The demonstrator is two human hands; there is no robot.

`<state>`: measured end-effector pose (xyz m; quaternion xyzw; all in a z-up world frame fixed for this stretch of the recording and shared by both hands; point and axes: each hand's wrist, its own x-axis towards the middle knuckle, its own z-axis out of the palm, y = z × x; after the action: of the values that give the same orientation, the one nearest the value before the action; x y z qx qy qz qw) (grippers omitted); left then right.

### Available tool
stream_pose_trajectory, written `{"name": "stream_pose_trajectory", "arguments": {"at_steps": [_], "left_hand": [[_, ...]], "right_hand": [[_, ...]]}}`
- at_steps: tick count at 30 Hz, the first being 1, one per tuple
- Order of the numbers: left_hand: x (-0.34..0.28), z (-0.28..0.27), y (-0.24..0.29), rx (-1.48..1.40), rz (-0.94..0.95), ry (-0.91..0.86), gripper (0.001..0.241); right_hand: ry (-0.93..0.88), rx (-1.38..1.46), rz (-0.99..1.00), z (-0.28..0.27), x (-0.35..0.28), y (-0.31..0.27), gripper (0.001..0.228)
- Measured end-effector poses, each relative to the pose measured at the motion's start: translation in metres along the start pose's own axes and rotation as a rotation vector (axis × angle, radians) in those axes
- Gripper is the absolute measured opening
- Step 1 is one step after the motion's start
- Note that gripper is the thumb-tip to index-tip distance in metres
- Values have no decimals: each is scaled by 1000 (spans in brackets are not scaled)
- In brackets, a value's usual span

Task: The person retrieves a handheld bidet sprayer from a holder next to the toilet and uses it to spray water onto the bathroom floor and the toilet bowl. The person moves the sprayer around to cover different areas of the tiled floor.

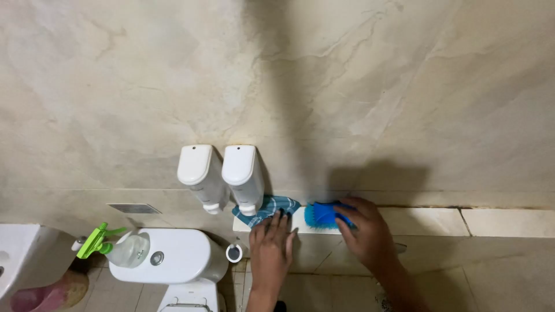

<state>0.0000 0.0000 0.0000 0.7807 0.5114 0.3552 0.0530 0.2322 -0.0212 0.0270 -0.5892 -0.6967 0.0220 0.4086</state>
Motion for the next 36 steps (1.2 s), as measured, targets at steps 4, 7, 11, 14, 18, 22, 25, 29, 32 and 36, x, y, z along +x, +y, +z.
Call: {"name": "stream_pose_trajectory", "arguments": {"at_steps": [4,7,11,14,18,22,25,29,32,36], "left_hand": [[2,-12,-13,49,-10,42,41],[-10,-27,-20,-2,-97,2,42],[-34,-44,-33,27,-142,-10,42],[-55,-53,-48,39,-213,-7,43],[-105,-52,-83,105,-244,45,50],[-156,-63,-101,168,-396,55,48],[-192,-60,-113,223,-549,-3,54],[-213,-71,-96,257,-625,-28,53],[-218,-74,-86,257,-624,-37,52],[-217,-76,-72,245,-576,-42,53]], "right_hand": [[-14,46,-78,11,9,-20,33],[-17,67,-155,25,9,-36,36],[-143,113,-135,50,10,-47,36],[-216,135,-149,67,10,-58,36],[-315,249,-157,90,-8,-68,34],[-526,271,-68,96,-21,-91,31],[-590,302,-91,109,-37,-93,28],[-684,368,-55,112,-50,-99,35],[-639,379,-68,112,-55,-98,36],[-534,378,-69,88,-56,-107,38]]}}
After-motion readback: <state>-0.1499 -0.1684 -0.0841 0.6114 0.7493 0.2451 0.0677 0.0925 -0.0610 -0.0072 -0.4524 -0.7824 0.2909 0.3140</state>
